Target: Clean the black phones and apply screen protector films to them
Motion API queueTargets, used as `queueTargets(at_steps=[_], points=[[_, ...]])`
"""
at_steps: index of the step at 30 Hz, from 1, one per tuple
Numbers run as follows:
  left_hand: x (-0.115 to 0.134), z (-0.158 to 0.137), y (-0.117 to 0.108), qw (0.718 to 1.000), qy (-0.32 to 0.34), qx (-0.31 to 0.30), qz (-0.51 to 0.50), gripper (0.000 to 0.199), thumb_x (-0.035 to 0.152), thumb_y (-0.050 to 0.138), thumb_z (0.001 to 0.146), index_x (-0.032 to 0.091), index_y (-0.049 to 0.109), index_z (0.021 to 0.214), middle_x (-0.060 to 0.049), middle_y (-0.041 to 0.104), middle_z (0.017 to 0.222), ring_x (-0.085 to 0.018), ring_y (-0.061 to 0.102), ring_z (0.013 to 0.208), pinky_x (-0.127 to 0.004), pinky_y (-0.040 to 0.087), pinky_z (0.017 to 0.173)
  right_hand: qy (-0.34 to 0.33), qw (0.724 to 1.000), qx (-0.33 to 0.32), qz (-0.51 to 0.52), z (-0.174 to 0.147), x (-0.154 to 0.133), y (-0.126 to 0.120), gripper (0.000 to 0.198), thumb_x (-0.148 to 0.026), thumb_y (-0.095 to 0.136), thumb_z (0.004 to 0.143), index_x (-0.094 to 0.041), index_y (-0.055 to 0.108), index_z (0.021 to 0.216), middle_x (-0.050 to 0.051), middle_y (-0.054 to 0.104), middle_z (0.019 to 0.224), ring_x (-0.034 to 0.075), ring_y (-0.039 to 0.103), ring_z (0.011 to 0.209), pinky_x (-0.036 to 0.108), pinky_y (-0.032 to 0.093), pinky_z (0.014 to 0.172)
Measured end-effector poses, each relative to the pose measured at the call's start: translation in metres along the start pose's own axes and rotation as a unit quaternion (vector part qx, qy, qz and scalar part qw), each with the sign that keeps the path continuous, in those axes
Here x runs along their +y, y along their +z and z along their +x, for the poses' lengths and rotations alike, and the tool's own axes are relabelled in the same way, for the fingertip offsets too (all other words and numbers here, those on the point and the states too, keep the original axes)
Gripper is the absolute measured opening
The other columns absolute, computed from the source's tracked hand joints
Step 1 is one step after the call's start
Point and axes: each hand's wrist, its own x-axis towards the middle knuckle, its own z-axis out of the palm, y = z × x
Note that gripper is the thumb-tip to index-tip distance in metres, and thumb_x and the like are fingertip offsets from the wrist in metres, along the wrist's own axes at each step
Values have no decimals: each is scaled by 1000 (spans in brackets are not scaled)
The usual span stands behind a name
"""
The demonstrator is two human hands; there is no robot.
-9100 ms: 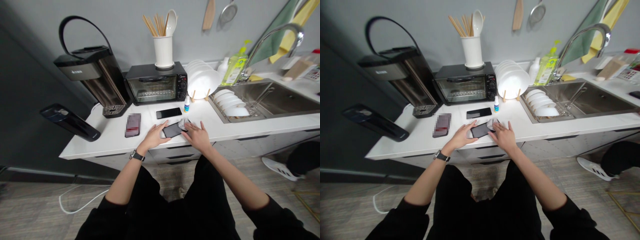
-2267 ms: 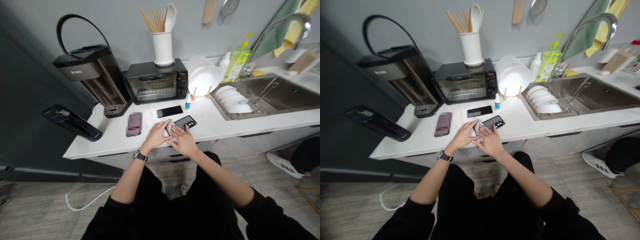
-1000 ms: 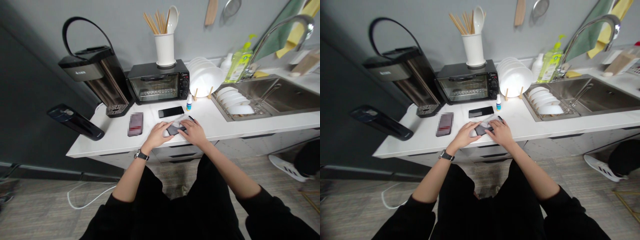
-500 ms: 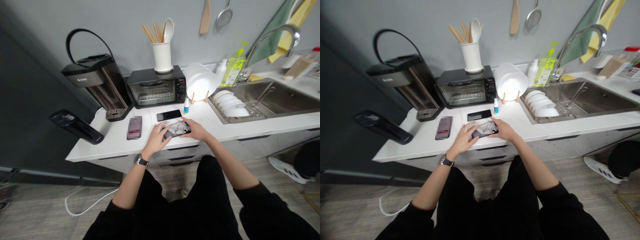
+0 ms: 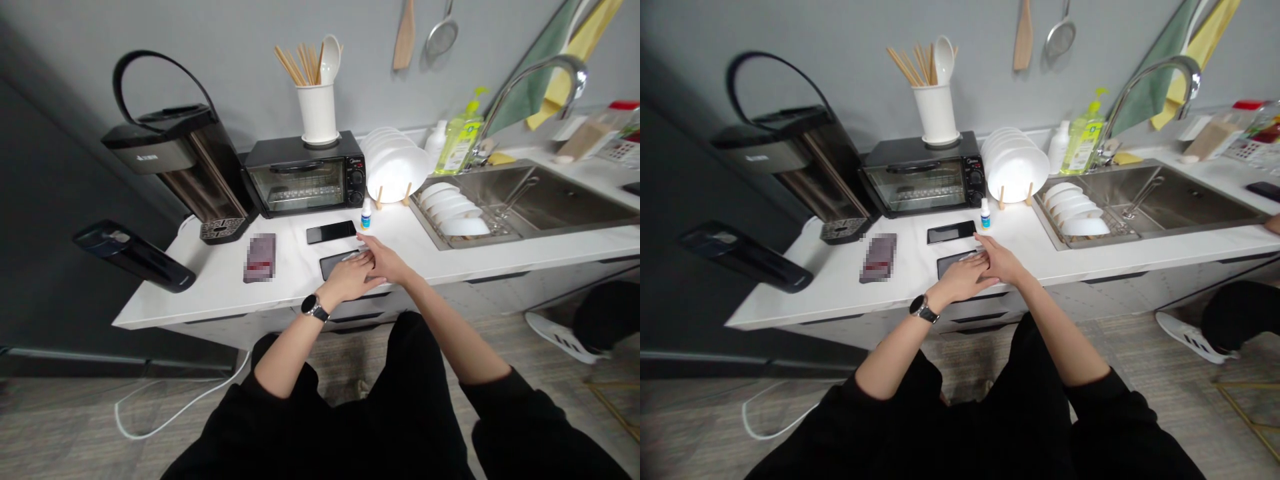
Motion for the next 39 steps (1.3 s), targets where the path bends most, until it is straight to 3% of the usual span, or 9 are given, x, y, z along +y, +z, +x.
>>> queueTargets(at_steps=[5,12,15,19,26,30,35,39], points=[[-16,-14,-7,1000,-18,1,24,67,58,44,109,14,49,159,-15,47,167,-27,42,158,-43,34,131,-5,1000,-4,-8,2,3,3,109,-45,85,81,-21,26,169,19,55,156,34,59,140,49,48,117],[-23,-39,-25,993,-55,-6,105,68,62,34,110,17,49,159,-10,47,167,-26,47,155,-39,46,123,-14,999,-8,-42,5,7,5,124,-59,87,78,-23,15,173,17,66,139,39,65,124,58,50,111],[-23,-52,-32,985,-65,-20,157,67,59,34,111,15,50,159,-13,48,166,-26,50,153,-40,46,123,-11,999,1,-50,5,6,5,127,-65,88,75,-24,19,172,16,68,132,40,65,119,60,51,108],[-28,-72,-42,975,-89,-33,201,67,57,39,110,9,52,156,-18,50,163,-32,54,149,-51,42,126,-8,998,10,-60,6,3,5,123,-71,87,72,-22,29,169,16,68,129,40,64,117,60,51,108],[-32,-93,-52,986,-25,-56,154,69,61,44,108,13,52,157,-15,50,164,-28,51,151,-46,35,131,-18,999,5,-48,4,5,5,123,-73,87,71,-20,33,167,17,67,128,40,64,118,61,51,108],[-28,-86,-47,994,2,-56,89,69,61,44,108,14,52,158,-13,47,166,-24,49,153,-39,39,129,-24,999,-4,-31,3,6,4,125,-74,86,72,-24,26,170,16,66,127,40,63,119,61,52,107],[-21,-49,-29,999,26,-38,15,60,56,46,109,21,54,156,-6,50,166,-20,46,155,-37,37,130,-31,999,-13,-12,3,7,2,135,-68,89,72,-23,12,173,17,65,129,39,63,117,61,52,105],[-15,-16,-17,997,55,-48,29,47,53,40,112,27,69,138,-4,60,158,-23,55,149,-41,46,123,-31,999,-18,2,2,9,2,128,-54,87,78,-22,8,173,18,64,130,36,64,112,56,56,99]])
